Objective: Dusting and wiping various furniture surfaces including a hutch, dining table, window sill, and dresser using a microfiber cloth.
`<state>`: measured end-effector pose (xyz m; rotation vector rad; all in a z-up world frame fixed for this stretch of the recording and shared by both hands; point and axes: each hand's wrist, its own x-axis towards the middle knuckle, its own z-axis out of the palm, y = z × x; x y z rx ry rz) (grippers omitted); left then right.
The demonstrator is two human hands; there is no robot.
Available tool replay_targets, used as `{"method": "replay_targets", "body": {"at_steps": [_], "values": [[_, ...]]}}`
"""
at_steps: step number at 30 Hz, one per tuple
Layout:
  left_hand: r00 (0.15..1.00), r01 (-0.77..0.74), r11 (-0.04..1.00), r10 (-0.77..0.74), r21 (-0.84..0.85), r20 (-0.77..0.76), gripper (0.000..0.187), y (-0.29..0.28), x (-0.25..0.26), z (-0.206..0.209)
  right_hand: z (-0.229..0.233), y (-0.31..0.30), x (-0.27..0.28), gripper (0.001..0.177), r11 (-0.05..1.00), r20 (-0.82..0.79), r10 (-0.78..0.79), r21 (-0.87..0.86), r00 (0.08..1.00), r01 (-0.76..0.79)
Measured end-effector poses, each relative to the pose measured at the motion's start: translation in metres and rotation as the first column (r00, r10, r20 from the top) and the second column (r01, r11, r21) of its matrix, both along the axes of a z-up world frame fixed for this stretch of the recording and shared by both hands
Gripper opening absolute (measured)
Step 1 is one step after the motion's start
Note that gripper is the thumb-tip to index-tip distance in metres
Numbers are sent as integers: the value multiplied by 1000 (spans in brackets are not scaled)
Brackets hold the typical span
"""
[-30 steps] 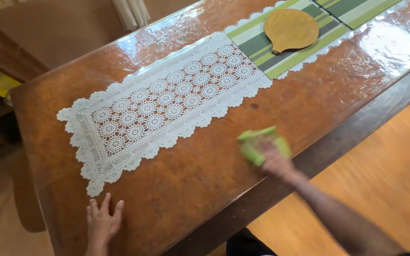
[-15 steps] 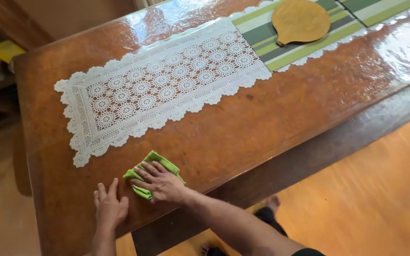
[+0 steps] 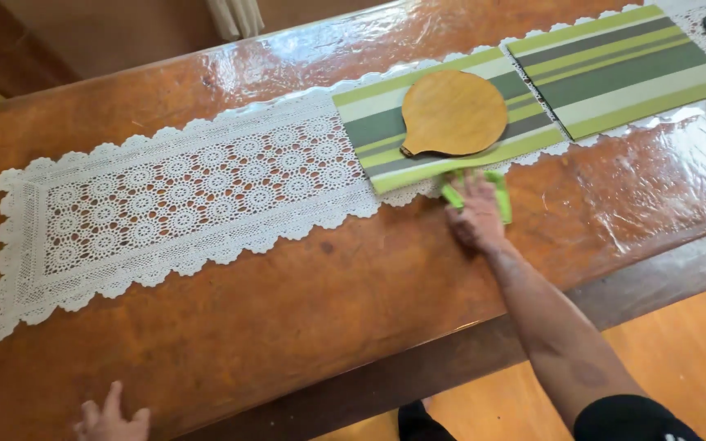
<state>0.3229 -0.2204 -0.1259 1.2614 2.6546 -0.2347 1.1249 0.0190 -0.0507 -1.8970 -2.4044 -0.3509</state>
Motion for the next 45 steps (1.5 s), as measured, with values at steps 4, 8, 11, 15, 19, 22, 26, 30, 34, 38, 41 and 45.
{"method": "replay_targets", "body": {"at_steps": [4, 8, 11, 15, 19, 22, 26, 30, 34, 38, 41, 45], "values": [[999, -25, 995, 21, -101, -35, 97, 5, 50, -6, 13, -20, -39, 74, 975, -233, -172, 100, 957, 199], [969, -198, 949, 228, -246, 100, 92, 34, 111, 2, 32, -81, -181, 76, 996, -530, 85, 62, 844, -62], [993, -89, 995, 92, -37, 81, 85, 55, 165, 30, 1, -153, -281, 87, 933, -261, 189, -253, 947, -256], [994, 10, 999, -14, 30, 112, 83, 84, 217, 57, 82, -171, -203, 82, 817, -561, 377, -174, 737, -550], [978, 179, 958, -199, 225, 69, 79, 107, 258, 71, 21, -157, -34, 64, 964, -40, 264, -35, 964, -265], [957, 269, 925, -289, 269, 38, 76, 119, 278, 78, 62, -137, 35, 69, 995, -92, -57, -91, 994, 48], [930, 357, 905, -369, 232, 7, 72, 131, 311, 89, 29, -106, 6, 58, 996, -449, -80, -12, 890, 84], [923, 374, 897, -384, 236, -5, 71, 140, 339, 88, 36, -102, -151, 65, 988, -363, 129, -29, 923, -149], [911, 390, 870, -412, 300, 9, 67, 139, 341, 82, 59, -104, -192, 85, 843, -442, 421, -132, 792, -522], [904, 413, 859, -426, 303, -23, 66, 141, 357, 69, -16, -77, -108, 60, 870, -343, 493, 177, 800, -460], [920, 379, 864, -389, 331, -37, 67, 134, 399, 67, 26, -37, 53, 59, 932, -349, 358, 78, 866, -354], [932, 347, 868, -363, 354, -24, 69, 117, 484, 69, 12, -24, 289, 65, 954, -616, 281, 95, 736, -285]]}}
